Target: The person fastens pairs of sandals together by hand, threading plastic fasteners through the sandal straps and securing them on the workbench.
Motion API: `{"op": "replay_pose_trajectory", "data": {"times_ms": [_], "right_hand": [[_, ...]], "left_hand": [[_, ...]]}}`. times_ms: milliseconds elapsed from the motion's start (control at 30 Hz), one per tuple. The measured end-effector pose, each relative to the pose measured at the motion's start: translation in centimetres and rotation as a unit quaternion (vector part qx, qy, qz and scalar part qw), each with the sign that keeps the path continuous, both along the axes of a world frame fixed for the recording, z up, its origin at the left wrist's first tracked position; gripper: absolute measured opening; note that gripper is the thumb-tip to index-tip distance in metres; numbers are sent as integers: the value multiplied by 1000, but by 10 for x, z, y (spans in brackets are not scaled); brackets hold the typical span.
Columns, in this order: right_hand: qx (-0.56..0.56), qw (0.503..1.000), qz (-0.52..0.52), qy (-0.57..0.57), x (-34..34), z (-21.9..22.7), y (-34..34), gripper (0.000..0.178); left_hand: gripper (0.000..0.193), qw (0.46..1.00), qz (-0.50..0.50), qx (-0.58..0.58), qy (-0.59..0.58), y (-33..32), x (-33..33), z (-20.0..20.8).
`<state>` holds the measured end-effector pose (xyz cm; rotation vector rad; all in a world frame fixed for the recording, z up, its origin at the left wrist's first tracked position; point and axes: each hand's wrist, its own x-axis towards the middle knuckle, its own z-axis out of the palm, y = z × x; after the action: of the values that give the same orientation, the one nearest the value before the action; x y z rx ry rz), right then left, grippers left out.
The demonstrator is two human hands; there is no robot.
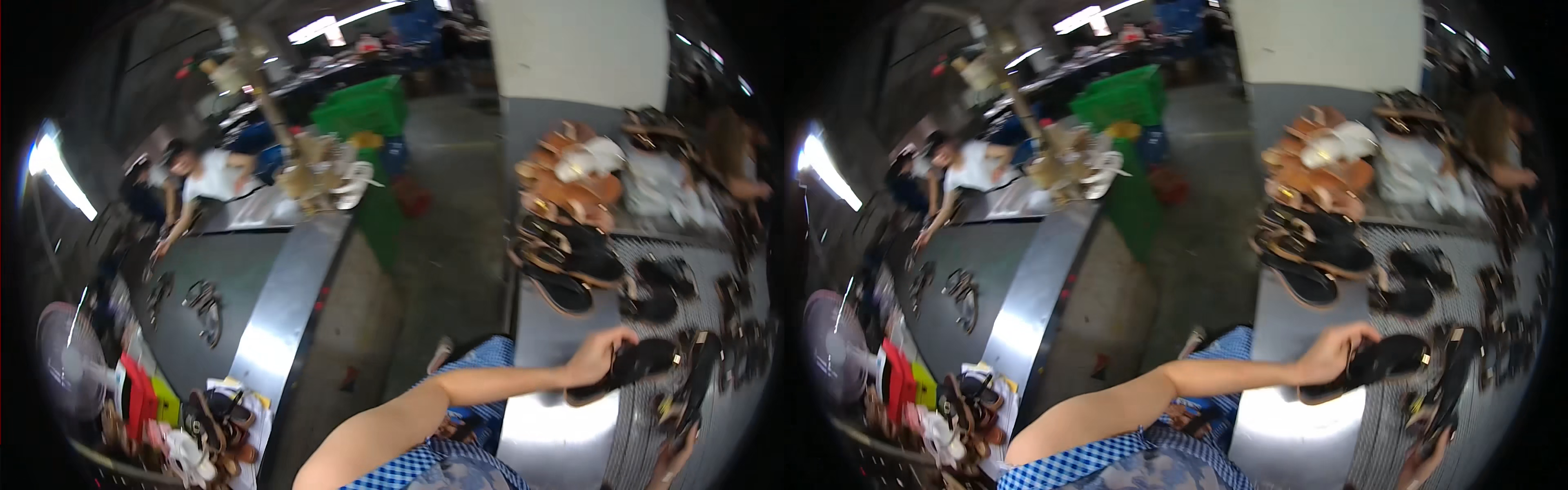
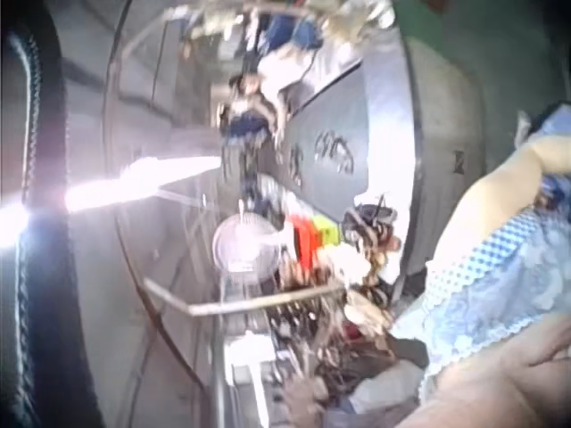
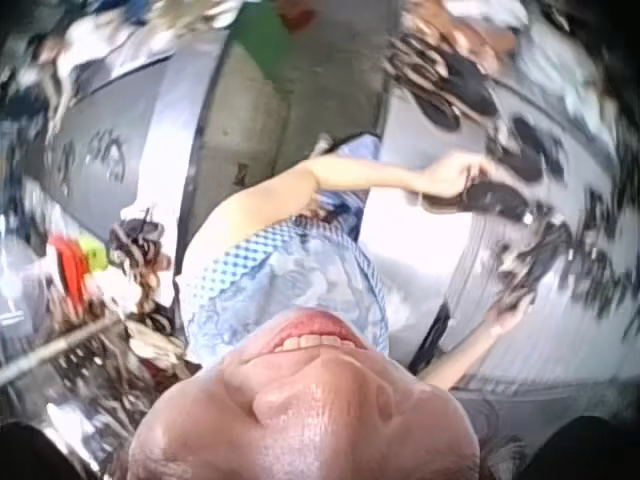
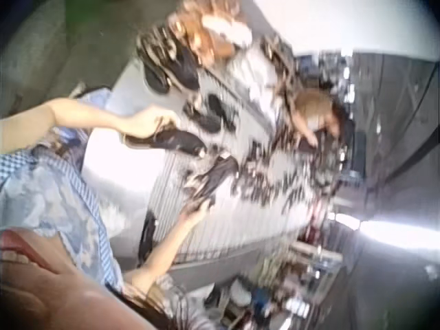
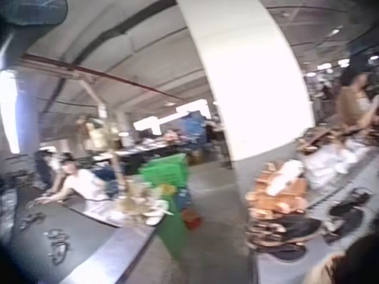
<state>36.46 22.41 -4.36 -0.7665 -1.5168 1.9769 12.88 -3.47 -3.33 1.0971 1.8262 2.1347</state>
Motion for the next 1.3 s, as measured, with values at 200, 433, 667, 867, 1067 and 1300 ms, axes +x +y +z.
{"op": "replay_pose_trajectory", "data": {"times_ms": [200,433,667,867,1067,1300], "right_hand": [[-147,970,-193,28,-3,-4,-98,37],[-133,973,-54,180,-50,34,-86,30],[-144,965,-24,219,-56,52,-90,35],[-103,942,28,318,-39,39,-52,35],[-65,963,-159,208,-15,28,-83,32],[227,971,-64,-35,15,38,-150,39]], "left_hand": [[35,980,119,-36,158,-46,3,-25],[59,904,-82,-313,278,-99,-33,29],[90,967,-61,-221,107,58,17,-32],[59,889,-232,-141,-369,160,28,-35],[39,733,-377,10,-567,118,32,-11],[41,827,-341,-56,-444,46,68,32]]}}
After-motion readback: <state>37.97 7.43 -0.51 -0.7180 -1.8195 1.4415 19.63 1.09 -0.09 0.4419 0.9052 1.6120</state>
